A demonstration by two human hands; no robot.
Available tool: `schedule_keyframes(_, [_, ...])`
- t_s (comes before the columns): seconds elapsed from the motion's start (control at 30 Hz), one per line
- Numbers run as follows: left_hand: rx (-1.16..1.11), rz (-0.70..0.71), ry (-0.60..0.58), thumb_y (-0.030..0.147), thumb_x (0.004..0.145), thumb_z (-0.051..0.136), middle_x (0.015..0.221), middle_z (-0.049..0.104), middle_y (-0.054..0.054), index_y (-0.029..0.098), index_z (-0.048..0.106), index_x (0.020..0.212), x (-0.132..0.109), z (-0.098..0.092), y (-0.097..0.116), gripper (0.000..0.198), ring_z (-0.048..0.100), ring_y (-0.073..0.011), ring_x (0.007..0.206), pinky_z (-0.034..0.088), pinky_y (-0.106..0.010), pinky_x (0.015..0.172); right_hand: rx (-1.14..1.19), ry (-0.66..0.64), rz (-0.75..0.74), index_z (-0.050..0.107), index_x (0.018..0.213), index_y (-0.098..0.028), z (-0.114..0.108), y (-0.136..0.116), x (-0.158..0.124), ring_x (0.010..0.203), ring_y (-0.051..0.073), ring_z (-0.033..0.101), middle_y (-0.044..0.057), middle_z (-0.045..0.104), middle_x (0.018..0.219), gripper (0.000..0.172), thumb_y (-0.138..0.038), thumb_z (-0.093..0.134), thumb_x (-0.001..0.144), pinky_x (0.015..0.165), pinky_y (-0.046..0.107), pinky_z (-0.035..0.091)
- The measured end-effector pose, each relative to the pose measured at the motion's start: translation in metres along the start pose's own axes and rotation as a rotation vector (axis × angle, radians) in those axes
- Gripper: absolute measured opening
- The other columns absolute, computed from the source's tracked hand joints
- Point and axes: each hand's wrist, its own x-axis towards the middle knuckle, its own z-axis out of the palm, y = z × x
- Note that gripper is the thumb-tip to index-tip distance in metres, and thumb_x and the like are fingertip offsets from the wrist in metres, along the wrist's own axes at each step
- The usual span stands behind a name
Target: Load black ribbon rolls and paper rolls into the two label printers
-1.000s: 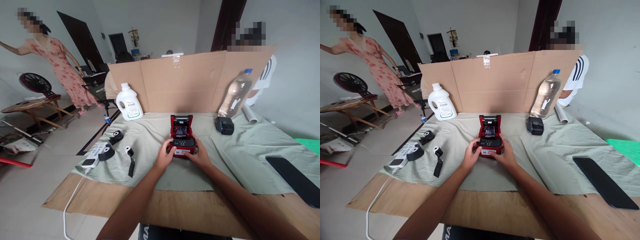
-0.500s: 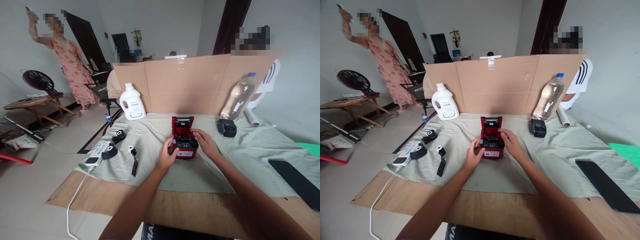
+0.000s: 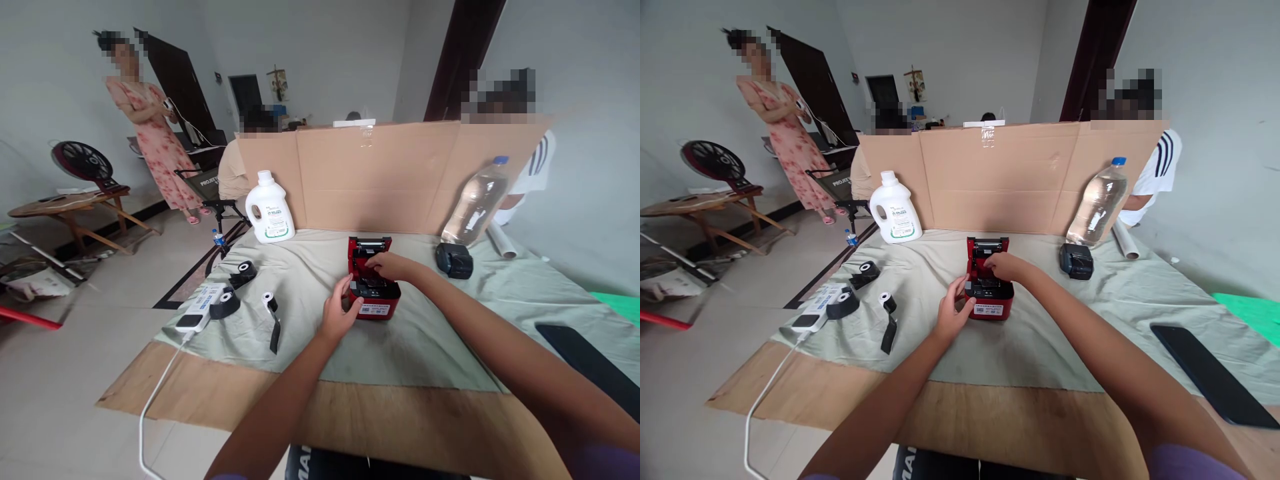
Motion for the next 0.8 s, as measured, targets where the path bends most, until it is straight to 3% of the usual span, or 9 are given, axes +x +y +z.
schedule_keyframes(0.17, [0.05,0.009,-0.012,0.035,0.092,0.061,0.141,0.059,-0.01,0.023,0.044,0.144,0.001,-0.001,-0.002,0.056,0.055,-0.024,0.133,0.047,-0.039,0.11,-0.157,-0.249,0.056,0.079,0.079,-0.016,0.004,-0.019,0.029,0.063,0.025,0.07,0.008,0.075,0.069,0.023,-0.009,0.068,0.06,0.064,0.034,0.054])
schedule_keyframes(0.27, [0.082,0.007,-0.017,0.036,0.091,0.062,0.14,0.061,-0.008,0.024,0.044,0.144,0.001,-0.002,-0.001,0.058,0.057,-0.0239,0.13,0.048,-0.039,0.11,-0.252,-0.333,0.108,0.078,0.079,-0.008,0.006,-0.034,0.034,0.066,0.029,0.071,0.015,0.075,0.073,0.023,-0.004,0.068,0.058,0.063,0.035,0.053])
schedule_keyframes(0.37, [0.121,0.001,-0.024,0.038,0.09,0.062,0.139,0.062,-0.006,0.026,0.045,0.144,0.002,-0.004,0.002,0.058,0.06,-0.0239,0.126,0.048,-0.04,0.11,-0.302,-0.337,0.127,0.077,0.086,-0.008,-0.003,-0.044,0.023,0.078,0.031,0.072,0.017,0.076,0.086,0.024,-0.004,0.067,0.065,0.068,0.034,0.053])
schedule_keyframes(0.47, [0.163,0.003,-0.023,0.039,0.09,0.062,0.14,0.061,-0.004,0.028,0.044,0.145,0.002,-0.004,0.004,0.059,0.061,-0.0248,0.125,0.05,-0.041,0.108,-0.312,-0.236,0.128,0.074,0.105,-0.012,-0.023,-0.05,-0.004,0.089,0.028,0.071,0.016,0.076,0.102,0.029,-0.009,0.062,0.079,0.075,0.033,0.052])
schedule_keyframes(0.6, [0.205,-0.006,-0.022,0.042,0.089,0.062,0.136,0.064,-0.007,0.025,0.046,0.144,0.005,-0.003,0.004,0.059,0.064,-0.0263,0.12,0.053,-0.042,0.103,-0.265,0.08,0.078,0.063,0.129,-0.02,-0.04,-0.07,-0.021,0.108,0.026,0.066,0.011,0.071,0.122,0.038,-0.026,0.045,0.097,0.091,0.035,0.05])
schedule_keyframes(0.7, [0.205,0.016,-0.014,0.042,0.089,0.062,0.138,0.062,-0.008,0.024,0.046,0.144,0.006,-0.002,0.005,0.061,0.064,-0.0265,0.119,0.052,-0.043,0.103,-0.133,0.301,-0.029,0.063,0.126,-0.019,-0.026,-0.099,0.013,0.116,0.024,0.062,0.009,0.068,0.127,0.036,-0.028,0.05,0.094,0.099,0.034,0.045])
schedule_keyframes(0.8, [0.208,-0.002,-0.019,0.039,0.086,0.065,0.133,0.065,-0.008,0.024,0.049,0.142,0.007,-0.003,0.004,0.06,0.065,-0.0275,0.117,0.053,-0.042,0.1,-0.016,0.333,0.01,0.059,0.125,-0.016,0.004,-0.135,0.077,0.104,0.023,0.065,0.01,0.07,0.119,0.04,-0.027,0.062,0.087,0.089,0.03,0.049])
